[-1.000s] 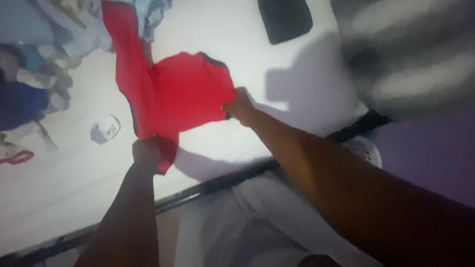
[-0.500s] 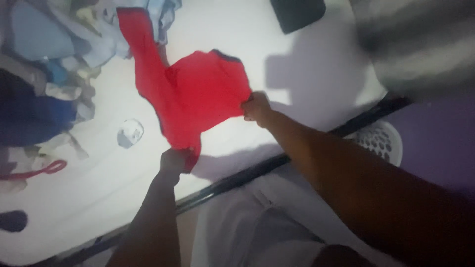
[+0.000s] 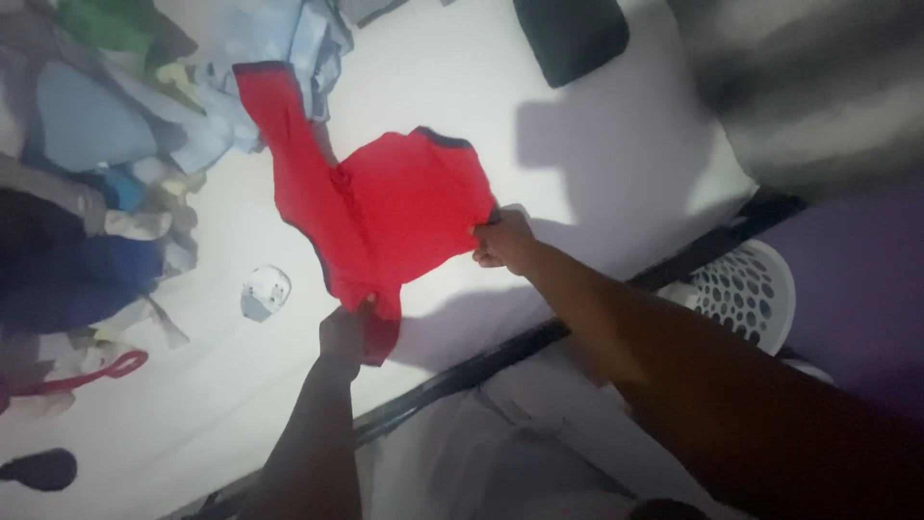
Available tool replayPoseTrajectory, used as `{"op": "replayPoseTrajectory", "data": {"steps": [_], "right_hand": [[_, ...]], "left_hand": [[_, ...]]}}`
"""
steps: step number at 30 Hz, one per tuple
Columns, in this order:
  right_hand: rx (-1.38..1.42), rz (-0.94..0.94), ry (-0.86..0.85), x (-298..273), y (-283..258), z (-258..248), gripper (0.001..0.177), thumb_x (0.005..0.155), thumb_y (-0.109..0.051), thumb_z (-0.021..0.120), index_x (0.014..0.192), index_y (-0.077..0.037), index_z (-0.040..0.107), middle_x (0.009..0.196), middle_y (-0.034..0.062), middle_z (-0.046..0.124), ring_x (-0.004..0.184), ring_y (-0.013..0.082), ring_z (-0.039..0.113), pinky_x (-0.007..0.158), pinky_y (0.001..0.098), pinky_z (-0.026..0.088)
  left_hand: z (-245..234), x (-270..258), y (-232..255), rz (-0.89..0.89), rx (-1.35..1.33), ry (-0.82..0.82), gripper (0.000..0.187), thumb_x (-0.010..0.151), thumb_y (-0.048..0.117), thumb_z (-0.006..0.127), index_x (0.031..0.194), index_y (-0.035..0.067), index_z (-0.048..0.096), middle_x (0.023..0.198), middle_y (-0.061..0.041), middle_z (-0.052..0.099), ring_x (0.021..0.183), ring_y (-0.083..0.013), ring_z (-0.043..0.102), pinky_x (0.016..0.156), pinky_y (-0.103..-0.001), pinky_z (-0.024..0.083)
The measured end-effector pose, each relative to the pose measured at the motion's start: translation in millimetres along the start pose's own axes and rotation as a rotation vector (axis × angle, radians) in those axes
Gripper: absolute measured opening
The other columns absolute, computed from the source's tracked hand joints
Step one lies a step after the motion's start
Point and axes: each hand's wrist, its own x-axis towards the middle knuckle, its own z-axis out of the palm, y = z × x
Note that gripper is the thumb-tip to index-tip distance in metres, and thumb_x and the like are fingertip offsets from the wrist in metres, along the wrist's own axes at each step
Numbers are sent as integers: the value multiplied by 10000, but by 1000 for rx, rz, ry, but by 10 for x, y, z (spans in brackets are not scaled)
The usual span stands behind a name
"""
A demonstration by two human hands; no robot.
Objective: Folding various baby clothes including a striped onesie and a red bodysuit on a white surface.
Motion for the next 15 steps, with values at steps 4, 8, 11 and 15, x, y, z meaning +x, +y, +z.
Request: {"op": "replayPoseTrajectory", "data": {"steps": [4,8,11,15], "right_hand": [[151,134,21,-63,-31,-13,269,912,-120,739,1090,28,602,868,149,651,752,292,723,668,399,647],[355,225,117,-36,-148,116,168,918,-50,699,998,53,594,817,159,656,722,276,748,702,356,650],[494,211,112,158,-59,97,147,954,-26,668,954,91,579,810,169,633,698,252,732,739,367,632],[659,170,81,12,-326,159,127,982,-29,622,974,90,578,817,171,624,682,234,702,764,393,639]], "left_hand": [[-14,91,-164,-5,-181,31,633,957,544,693,1175,-50,684,932,-175,706,834,-305,713,703,-463,611],[-52,567,-544,105,-293,78,727,1084,541,659,1221,-174,652,953,-144,657,863,-262,646,836,-506,527],[-193,891,-640,570,864,200,583,1072,225,484,1634,84,416,1004,-174,686,946,-340,697,852,-463,574],[-182,492,103,519,864,245,679,921,172,613,1532,27,355,1108,-209,681,1005,-371,681,849,-449,561]]}}
